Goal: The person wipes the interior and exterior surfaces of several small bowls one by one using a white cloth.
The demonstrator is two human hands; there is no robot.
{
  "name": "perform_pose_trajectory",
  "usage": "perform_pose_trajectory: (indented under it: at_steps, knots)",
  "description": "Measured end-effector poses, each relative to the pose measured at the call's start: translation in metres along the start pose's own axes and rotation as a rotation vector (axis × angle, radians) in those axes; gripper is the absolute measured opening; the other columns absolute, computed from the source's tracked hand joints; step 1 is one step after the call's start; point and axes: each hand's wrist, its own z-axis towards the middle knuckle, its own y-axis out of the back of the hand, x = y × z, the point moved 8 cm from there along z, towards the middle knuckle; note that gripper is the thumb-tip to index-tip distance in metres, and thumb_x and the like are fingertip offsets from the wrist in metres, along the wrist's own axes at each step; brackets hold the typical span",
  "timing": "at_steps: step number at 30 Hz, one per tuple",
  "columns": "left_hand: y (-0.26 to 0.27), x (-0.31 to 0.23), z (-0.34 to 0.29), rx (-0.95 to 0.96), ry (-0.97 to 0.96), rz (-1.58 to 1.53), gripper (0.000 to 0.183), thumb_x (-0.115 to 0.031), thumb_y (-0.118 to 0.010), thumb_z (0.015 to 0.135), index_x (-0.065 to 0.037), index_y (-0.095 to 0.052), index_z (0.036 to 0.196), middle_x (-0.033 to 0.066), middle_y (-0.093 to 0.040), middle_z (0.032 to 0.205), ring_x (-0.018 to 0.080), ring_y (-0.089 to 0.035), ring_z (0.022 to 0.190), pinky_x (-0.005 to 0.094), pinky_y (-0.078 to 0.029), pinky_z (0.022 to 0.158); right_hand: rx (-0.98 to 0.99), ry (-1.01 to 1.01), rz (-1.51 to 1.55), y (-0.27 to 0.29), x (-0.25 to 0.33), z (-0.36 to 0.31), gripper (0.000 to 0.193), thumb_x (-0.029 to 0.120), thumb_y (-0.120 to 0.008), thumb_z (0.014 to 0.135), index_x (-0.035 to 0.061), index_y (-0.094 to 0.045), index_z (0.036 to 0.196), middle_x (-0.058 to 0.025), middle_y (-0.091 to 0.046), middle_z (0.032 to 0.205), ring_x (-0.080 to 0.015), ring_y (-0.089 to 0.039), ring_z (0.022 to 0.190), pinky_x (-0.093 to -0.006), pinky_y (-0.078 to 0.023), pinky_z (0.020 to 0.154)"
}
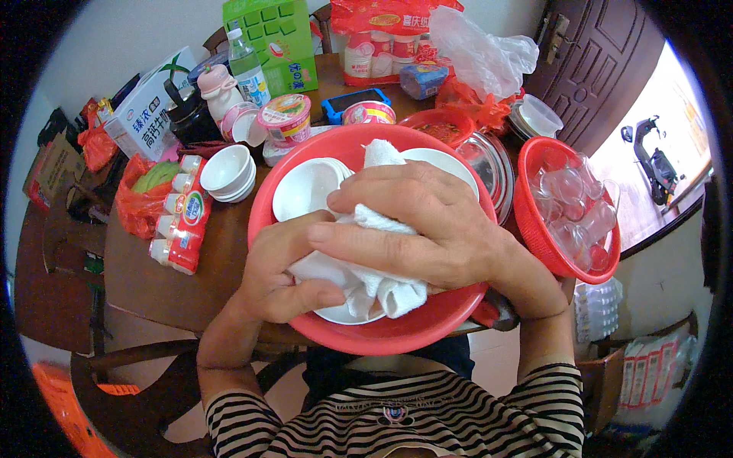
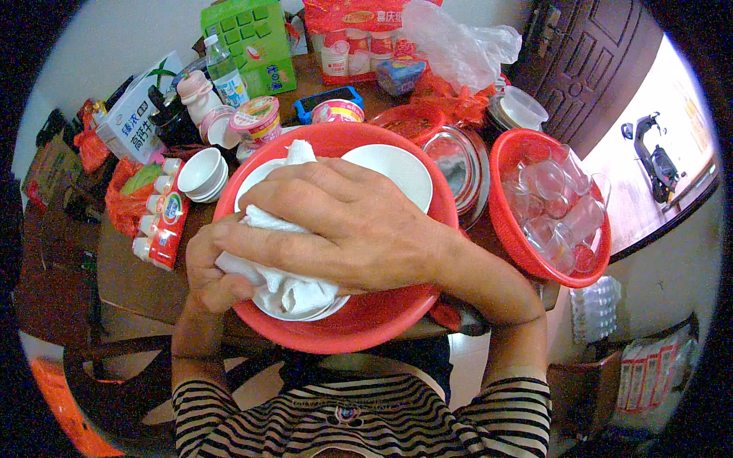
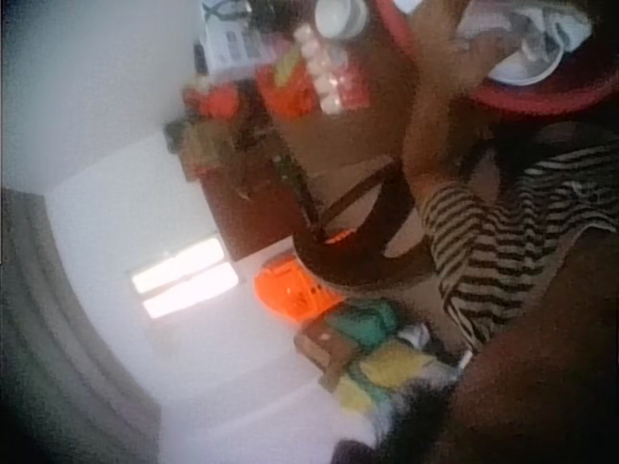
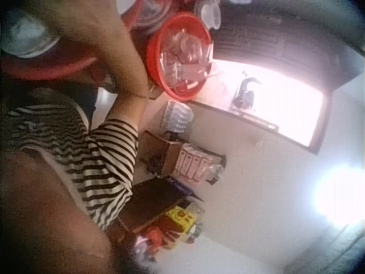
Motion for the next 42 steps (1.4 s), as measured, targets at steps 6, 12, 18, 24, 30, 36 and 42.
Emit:
perform_pose_trajectory:
  at_steps: [6,12,18,24,30,36,42]
  knots:
    - [0.004,0.011,-0.007,-0.021,0.047,-0.242,0.061,-0.037,-0.071,0.073,0.011,-0.053,0.105,0.0129,-0.059,0.097,0.0175,-0.058,0.085,0.0281,-0.044,0.073,-0.025,-0.262,0.406,-0.003,-0.025,-0.007,0.053,0.028,-0.060,0.079,0.0089,-0.045,0.127,-0.0176,-0.049,0.114,-0.0335,-0.051,0.102,-0.0398,-0.044,0.085]
    - [0.003,0.010,-0.004,0.002,0.076,-0.114,0.057,-0.034,-0.070,0.075,0.009,-0.052,0.106,0.0112,-0.058,0.093,0.0160,-0.057,0.083,0.0264,-0.044,0.071,-0.023,-0.395,0.497,-0.007,-0.026,-0.005,0.053,0.025,-0.058,0.080,0.0051,-0.044,0.127,-0.0204,-0.045,0.124,-0.0370,-0.043,0.116,-0.0416,-0.039,0.092]
    - [0.001,-0.001,-0.001,0.018,-0.060,-0.039,0.050,-0.030,-0.069,0.077,0.004,-0.052,0.110,0.0117,-0.059,0.099,0.0177,-0.058,0.088,0.0282,-0.044,0.076,-0.005,-0.085,0.056,-0.006,0.004,0.000,0.044,0.020,-0.060,0.078,0.0055,-0.054,0.119,-0.0189,-0.046,0.127,-0.0358,-0.045,0.118,-0.0399,-0.043,0.087]
    - [-0.001,0.005,-0.001,-0.020,0.048,-0.145,0.054,-0.032,-0.070,0.075,0.006,-0.052,0.110,0.0124,-0.059,0.101,0.0190,-0.058,0.092,0.0283,-0.044,0.079,-0.053,-0.105,0.178,-0.003,-0.002,-0.001,0.044,0.019,-0.058,0.080,0.0050,-0.052,0.121,-0.0181,-0.048,0.125,-0.0331,-0.046,0.118,-0.0410,-0.041,0.091]
    - [0.004,0.006,-0.002,-0.059,0.036,-0.171,0.058,-0.038,-0.071,0.073,0.010,-0.055,0.102,0.0100,-0.058,0.091,0.0146,-0.057,0.076,0.0253,-0.043,0.066,-0.054,-0.339,0.579,-0.007,-0.032,-0.008,0.050,0.021,-0.051,0.087,0.0080,-0.035,0.133,-0.0186,-0.048,0.123,-0.0329,-0.050,0.111,-0.0390,-0.041,0.091]
    - [0.004,0.005,0.000,-0.078,0.049,-0.170,0.051,-0.033,-0.069,0.075,0.009,-0.055,0.100,0.0096,-0.058,0.089,0.0144,-0.057,0.075,0.0249,-0.042,0.064,-0.061,-0.565,0.769,-0.019,-0.044,-0.019,0.056,0.028,-0.046,0.089,0.0043,-0.028,0.137,-0.0195,-0.046,0.127,-0.0305,-0.044,0.119,-0.0386,-0.033,0.099]
    - [0.005,0.004,0.000,-0.066,0.017,-0.042,0.045,-0.028,-0.068,0.076,0.005,-0.055,0.102,0.0091,-0.058,0.090,0.0153,-0.057,0.080,0.0256,-0.044,0.069,-0.056,-0.194,0.245,-0.007,-0.015,-0.004,0.052,0.020,-0.057,0.081,0.0062,-0.042,0.128,-0.0170,-0.042,0.131,-0.0340,-0.043,0.120,-0.0408,-0.040,0.094]
